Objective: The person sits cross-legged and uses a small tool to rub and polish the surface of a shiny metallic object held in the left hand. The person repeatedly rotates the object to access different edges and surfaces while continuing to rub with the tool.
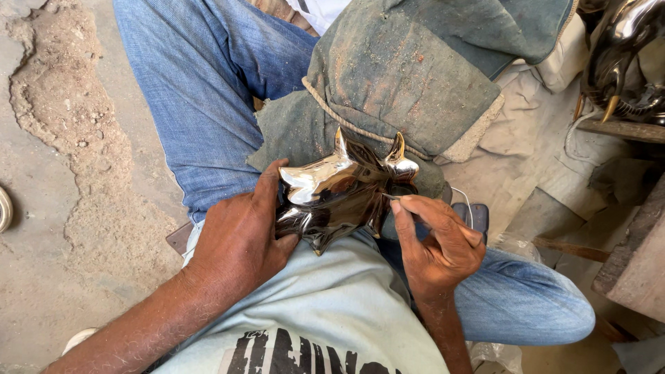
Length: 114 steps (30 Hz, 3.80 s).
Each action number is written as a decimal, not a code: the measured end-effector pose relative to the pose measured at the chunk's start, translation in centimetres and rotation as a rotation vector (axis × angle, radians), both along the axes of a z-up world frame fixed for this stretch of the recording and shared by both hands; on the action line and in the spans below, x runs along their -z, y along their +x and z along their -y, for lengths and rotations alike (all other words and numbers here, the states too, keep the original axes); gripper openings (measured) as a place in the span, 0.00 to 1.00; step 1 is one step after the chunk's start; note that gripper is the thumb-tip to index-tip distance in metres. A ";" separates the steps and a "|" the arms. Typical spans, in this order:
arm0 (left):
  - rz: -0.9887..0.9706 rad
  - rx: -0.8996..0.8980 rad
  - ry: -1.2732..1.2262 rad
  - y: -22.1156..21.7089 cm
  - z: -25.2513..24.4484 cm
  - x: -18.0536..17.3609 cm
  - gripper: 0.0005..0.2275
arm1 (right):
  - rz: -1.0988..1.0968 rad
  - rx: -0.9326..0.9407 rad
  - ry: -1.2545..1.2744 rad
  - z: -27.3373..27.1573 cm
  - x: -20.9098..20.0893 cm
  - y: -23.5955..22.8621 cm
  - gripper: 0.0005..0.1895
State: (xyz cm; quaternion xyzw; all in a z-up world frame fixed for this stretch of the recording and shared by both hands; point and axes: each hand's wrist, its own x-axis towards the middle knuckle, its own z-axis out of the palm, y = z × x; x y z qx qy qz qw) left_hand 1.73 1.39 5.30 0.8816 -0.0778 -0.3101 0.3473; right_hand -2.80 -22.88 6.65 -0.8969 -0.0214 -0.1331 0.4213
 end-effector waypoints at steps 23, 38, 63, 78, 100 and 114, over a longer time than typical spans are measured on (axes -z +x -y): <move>0.081 -0.022 -0.135 -0.1 -0.6 0.7 0.43 | -0.018 -0.076 -0.002 -0.1 -0.5 -0.8 0.13; 0.053 -0.004 -0.120 0.1 -0.7 0.7 0.44 | -0.010 -0.115 0.013 -0.1 -0.5 -1.1 0.13; 0.078 0.005 -0.126 -0.1 -0.8 1.2 0.43 | -0.024 -0.161 0.034 0.3 -0.6 -1.6 0.14; -0.094 -0.044 0.006 -0.9 0.2 1.2 0.43 | 0.015 0.202 0.086 -0.4 2.2 -0.8 0.10; -0.034 -0.061 -0.036 -1.7 0.4 2.0 0.43 | 0.025 0.168 0.062 0.0 2.3 -0.3 0.10; 0.024 -0.066 -0.092 -1.9 0.1 2.5 0.40 | -0.046 0.086 0.083 1.3 2.0 -0.6 0.11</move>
